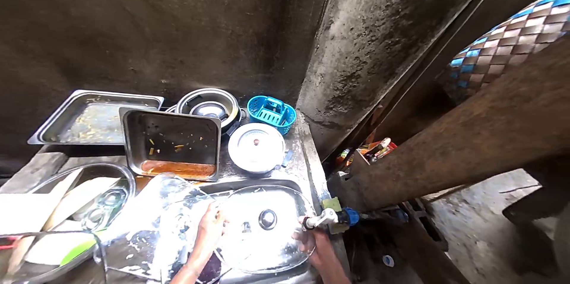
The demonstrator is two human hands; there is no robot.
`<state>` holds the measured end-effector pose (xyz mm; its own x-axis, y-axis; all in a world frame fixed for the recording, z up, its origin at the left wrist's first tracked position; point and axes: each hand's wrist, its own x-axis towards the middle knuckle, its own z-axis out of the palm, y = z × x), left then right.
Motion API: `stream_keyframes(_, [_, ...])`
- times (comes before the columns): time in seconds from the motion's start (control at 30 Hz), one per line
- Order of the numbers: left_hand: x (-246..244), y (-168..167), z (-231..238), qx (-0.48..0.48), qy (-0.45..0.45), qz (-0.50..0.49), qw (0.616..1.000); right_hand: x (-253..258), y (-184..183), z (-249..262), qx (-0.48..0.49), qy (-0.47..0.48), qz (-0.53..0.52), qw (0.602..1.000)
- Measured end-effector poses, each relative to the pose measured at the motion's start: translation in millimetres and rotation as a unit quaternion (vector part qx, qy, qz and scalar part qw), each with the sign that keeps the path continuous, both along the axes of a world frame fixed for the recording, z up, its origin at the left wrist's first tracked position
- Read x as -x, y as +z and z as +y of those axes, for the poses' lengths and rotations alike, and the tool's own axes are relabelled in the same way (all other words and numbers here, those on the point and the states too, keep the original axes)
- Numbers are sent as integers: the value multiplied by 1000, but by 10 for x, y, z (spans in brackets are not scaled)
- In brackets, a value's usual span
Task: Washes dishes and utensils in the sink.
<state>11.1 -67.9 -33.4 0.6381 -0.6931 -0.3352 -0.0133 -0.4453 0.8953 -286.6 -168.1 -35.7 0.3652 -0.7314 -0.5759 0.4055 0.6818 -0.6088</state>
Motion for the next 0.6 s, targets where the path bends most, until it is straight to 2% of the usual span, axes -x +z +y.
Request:
stream_keyframes(0.07, [103, 6, -91, -34, -108, -162, 980, 70, 115, 49, -15, -34, 1, 999])
stream_keyframes(0.13, [320, -32, -153, -55, -227, -287, 929, 125, 206, 93, -4, -51, 26, 998])
stream_keyframes(0.2, [638, -100, -215, -74, -303, -336, 889, 183, 216, 129, 30, -61, 31, 997])
stream_keyframes(0.27, [1006, -200, -251, -30, -313, -338, 887, 238, 212, 165, 80, -77, 29, 993])
stream_keyframes(0.33, [1334, -267, -261, 54, -278, -344, 895, 280, 207, 197, 102, -82, 54, 990])
stream_keyframes(0.4, [1557, -296, -294, 123, -258, -385, 878, 314, 259, 243, 97, -82, 90, 988])
stream_keyframes(0.6, [1636, -235, -676, 220, -265, -453, 822, 396, 349, 407, 109, -78, 110, 985])
